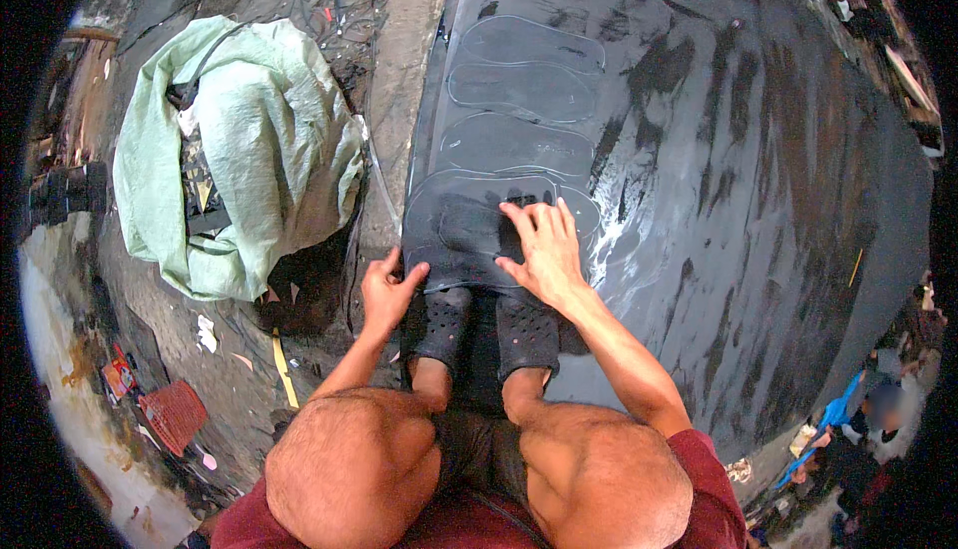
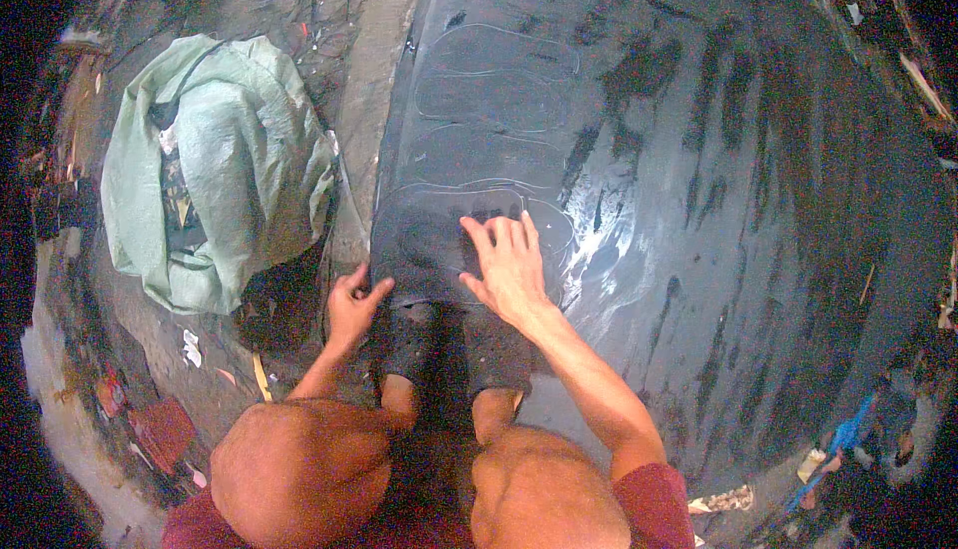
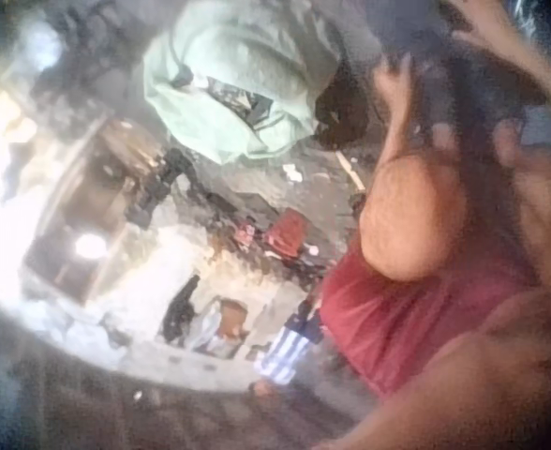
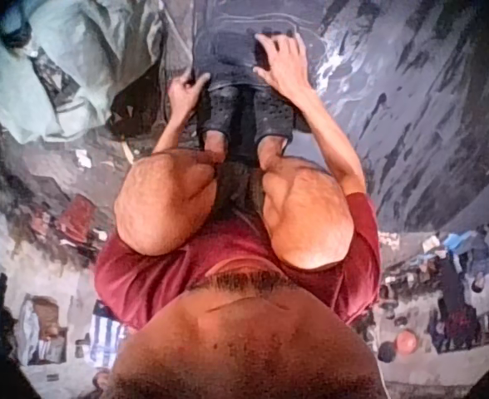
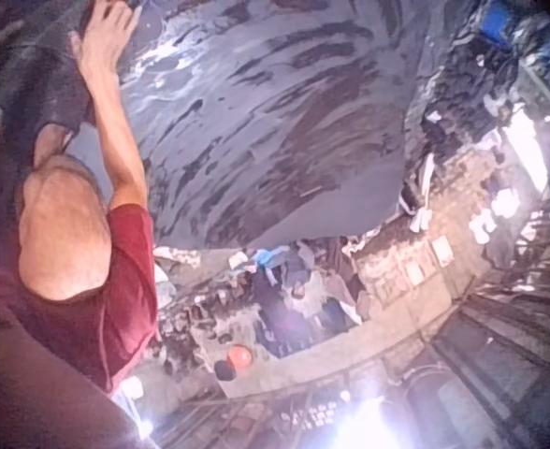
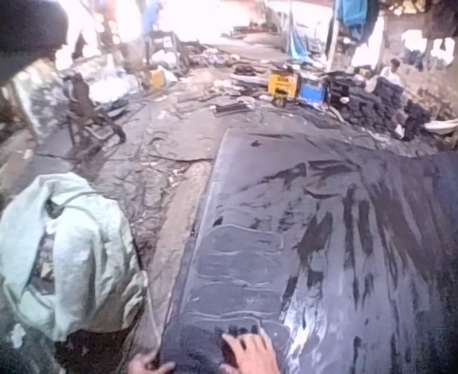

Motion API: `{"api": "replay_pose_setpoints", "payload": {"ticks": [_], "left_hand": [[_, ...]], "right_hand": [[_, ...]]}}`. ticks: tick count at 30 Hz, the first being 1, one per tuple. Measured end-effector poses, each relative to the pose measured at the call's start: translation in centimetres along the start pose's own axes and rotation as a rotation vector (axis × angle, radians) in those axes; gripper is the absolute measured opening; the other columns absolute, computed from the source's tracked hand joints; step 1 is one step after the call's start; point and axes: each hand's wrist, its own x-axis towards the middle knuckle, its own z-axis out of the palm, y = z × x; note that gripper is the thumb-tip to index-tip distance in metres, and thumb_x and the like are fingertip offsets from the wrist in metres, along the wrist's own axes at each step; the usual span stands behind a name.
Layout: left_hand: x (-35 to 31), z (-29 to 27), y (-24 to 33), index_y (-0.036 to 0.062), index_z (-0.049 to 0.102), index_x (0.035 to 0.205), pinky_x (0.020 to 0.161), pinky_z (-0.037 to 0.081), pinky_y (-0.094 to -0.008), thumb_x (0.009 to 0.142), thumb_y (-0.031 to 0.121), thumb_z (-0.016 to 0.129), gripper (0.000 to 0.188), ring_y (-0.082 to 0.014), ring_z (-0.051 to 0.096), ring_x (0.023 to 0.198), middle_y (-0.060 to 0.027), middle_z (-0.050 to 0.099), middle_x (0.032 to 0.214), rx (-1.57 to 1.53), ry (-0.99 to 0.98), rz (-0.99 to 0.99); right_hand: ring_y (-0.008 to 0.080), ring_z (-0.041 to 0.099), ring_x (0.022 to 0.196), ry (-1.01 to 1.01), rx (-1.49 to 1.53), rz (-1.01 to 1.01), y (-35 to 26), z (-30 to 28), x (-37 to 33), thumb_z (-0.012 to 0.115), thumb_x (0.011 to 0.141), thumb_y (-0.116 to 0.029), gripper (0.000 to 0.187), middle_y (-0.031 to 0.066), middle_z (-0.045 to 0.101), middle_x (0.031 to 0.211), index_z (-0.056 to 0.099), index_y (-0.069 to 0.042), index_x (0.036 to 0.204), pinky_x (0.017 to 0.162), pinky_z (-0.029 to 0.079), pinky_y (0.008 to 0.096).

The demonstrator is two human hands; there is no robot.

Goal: The person arranges black insoles on a large black mat, placing them one by one in neat rows. The person picks up each insole, positions it, and presses it down to align with the others.

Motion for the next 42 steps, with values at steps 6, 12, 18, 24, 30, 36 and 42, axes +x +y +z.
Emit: {"api": "replay_pose_setpoints", "payload": {"ticks": [6, 12, 18, 24, 30, 36, 42], "left_hand": [[-1.9, 1.5, -0.4, 0.0005, 0.072, 0.116, 0.076, 0.050, -0.0323, 0.073, 0.024, 0.088, 0.052, -0.0223, 0.061, 0.082, -0.0128, 0.067, 0.095, 0.008, 0.376, 0.310], [-1.9, 2.6, -0.2, 0.0003, 0.074, 0.103, 0.074, 0.052, -0.0325, 0.068, 0.020, 0.091, 0.044, -0.0214, 0.063, 0.078, -0.0109, 0.068, 0.096, -0.147, 0.321, 0.096], [-1.5, 2.5, -0.4, 0.0055, 0.073, 0.091, 0.076, 0.051, -0.0315, 0.068, 0.011, 0.087, 0.027, -0.0193, 0.062, 0.080, -0.0076, 0.069, 0.095, -0.254, 0.302, 0.099], [-0.9, 3.2, 0.2, 0.0080, 0.069, 0.116, 0.079, 0.051, -0.0335, 0.071, 0.011, 0.084, 0.048, -0.0198, 0.061, 0.084, -0.0108, 0.066, 0.103, -0.184, 0.387, 0.224], [-0.4, 0.1, 1.2, 0.0016, 0.065, 0.127, 0.081, 0.049, -0.0267, 0.090, 0.022, 0.073, 0.042, -0.0125, 0.060, 0.084, -0.0027, 0.069, 0.104, -0.785, 0.046, -0.386], [0.1, -2.6, 3.7, 0.0053, 0.062, 0.126, 0.088, 0.052, -0.0328, 0.097, 0.016, 0.064, 0.032, -0.0136, 0.064, 0.102, -0.0031, 0.068, 0.111, -1.276, -0.273, -0.322], [-0.1, -2.4, 5.7, 0.0108, 0.055, 0.136, 0.083, 0.049, -0.0307, 0.096, 0.016, 0.065, 0.042, -0.0137, 0.058, 0.110, 0.0001, 0.058, 0.125, -1.262, -0.394, -0.210]], "right_hand": [[0.0400, 0.059, 0.106, 0.330, 0.177, 0.170, 3.6, -5.6, 7.7, 0.087, 0.064, -0.031, 0.089, 0.0154, 0.051, 0.125, 0.048, -0.019, 0.143, 0.089, 0.051, 0.0492], [0.0334, 0.044, 0.131, 0.532, -0.255, 0.137, 9.1, -2.2, 12.5, 0.082, 0.073, -0.050, 0.088, 0.0140, 0.045, 0.147, 0.047, -0.014, 0.146, 0.109, 0.031, 0.0542], [0.0281, 0.062, 0.101, 0.460, 0.260, 0.363, 3.3, 2.8, 4.8, 0.077, 0.081, -0.032, 0.031, 0.0069, 0.063, 0.105, 0.070, -0.015, 0.105, 0.085, 0.051, 0.0429], [0.0259, 0.066, 0.077, 0.833, -0.111, 0.063, 4.1, 0.7, 5.3, 0.071, 0.090, -0.017, 0.011, 0.0056, 0.064, 0.093, 0.069, -0.011, 0.099, 0.064, 0.055, 0.0364], [0.0253, 0.064, 0.083, 0.884, -0.227, -0.120, 4.4, -5.9, 12.4, 0.069, 0.089, -0.018, 0.013, 0.0050, 0.064, 0.095, 0.067, -0.009, 0.099, 0.069, 0.055, 0.0366], [0.0322, 0.059, 0.110, 0.407, -0.099, -0.058, 3.2, 1.2, 8.4, 0.067, 0.077, -0.010, 0.028, 0.0140, 0.065, 0.122, 0.073, -0.007, 0.103, 0.095, 0.046, 0.0473], [0.0321, 0.066, 0.093, 0.114, 0.456, -0.028, -10.1, -2.0, 0.8, 0.081, 0.078, -0.035, 0.036, 0.0109, 0.069, 0.095, 0.070, -0.007, 0.097, 0.081, 0.054, 0.0406]]}}
